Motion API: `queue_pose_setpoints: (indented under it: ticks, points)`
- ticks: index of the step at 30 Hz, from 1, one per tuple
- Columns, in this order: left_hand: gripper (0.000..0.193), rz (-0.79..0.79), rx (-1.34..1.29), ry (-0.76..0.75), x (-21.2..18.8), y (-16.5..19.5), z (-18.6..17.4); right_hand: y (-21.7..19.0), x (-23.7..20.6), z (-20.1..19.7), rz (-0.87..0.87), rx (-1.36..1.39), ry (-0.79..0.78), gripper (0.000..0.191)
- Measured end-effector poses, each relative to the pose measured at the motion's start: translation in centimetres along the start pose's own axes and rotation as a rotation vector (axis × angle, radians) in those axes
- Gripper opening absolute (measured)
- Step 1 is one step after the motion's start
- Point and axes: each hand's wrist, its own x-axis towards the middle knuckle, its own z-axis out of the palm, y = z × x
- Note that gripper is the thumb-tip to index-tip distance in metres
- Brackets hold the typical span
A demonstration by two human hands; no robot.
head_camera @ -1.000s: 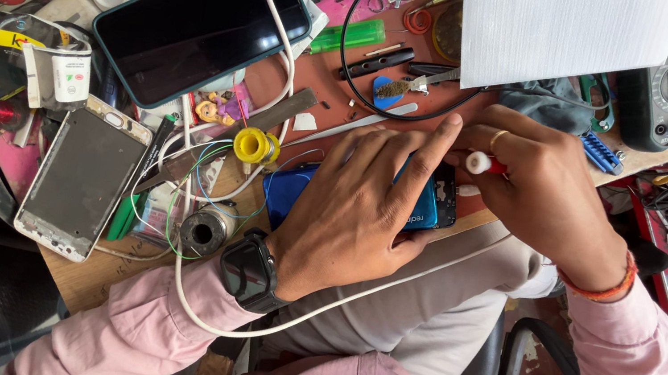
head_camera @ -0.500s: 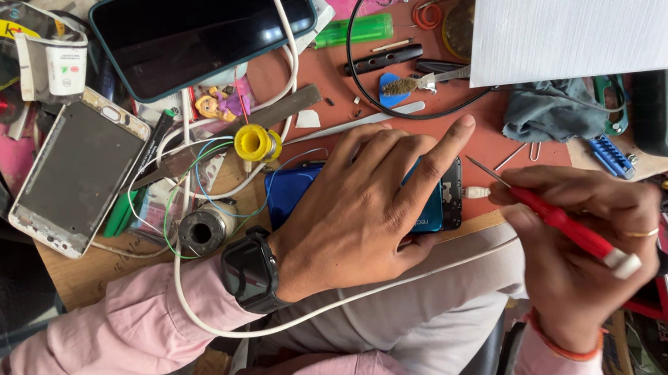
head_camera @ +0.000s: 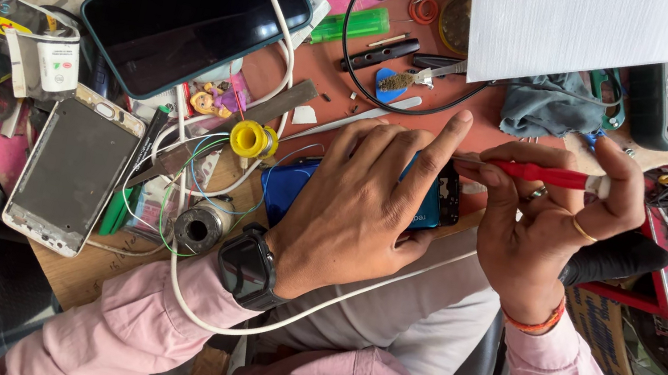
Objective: The person uses a red-handled screwdriver to work on the internal components of a blue smartphone at a cluttered repair bench. After reassembling the device, they connect a white charging cable and observe the charging icon on the screen.
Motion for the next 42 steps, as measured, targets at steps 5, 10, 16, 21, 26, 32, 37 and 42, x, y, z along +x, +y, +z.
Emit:
queue_pose_setpoints:
  ticks: [5,10,16,21,26,32,37,42]
  points:
    - [0.116,0.001,0.001,-0.004,0.0,0.0,0.0,-0.3,0.4,0.1,-0.008,0.072,-0.040,0.069]
    - [0.117,-0.002,0.002,-0.002,0.0,0.0,0.0,-0.1,0.3,0.0,-0.014,0.079,-0.056,0.070]
    - [0.117,0.001,0.000,-0.002,0.0,0.0,0.0,0.7,-0.2,-0.1,-0.005,0.093,-0.073,0.070]
    - [0.117,0.004,-0.001,0.001,0.0,0.1,0.0,0.7,-0.2,-0.1,-0.018,0.077,-0.084,0.071]
    - [0.116,0.006,-0.004,0.006,0.0,0.0,0.0,0.2,0.3,-0.1,-0.025,0.024,-0.077,0.074]
    - [0.115,0.004,-0.006,0.006,-0.1,0.1,0.1,-0.2,0.6,0.1,-0.091,-0.030,-0.074,0.079]
    - [0.115,0.007,-0.011,0.011,-0.1,0.1,0.1,0.4,0.3,0.1,-0.096,-0.072,-0.052,0.078]
    - [0.115,0.003,-0.004,0.010,0.0,0.1,0.1,0.7,0.0,0.0,-0.068,-0.052,-0.052,0.077]
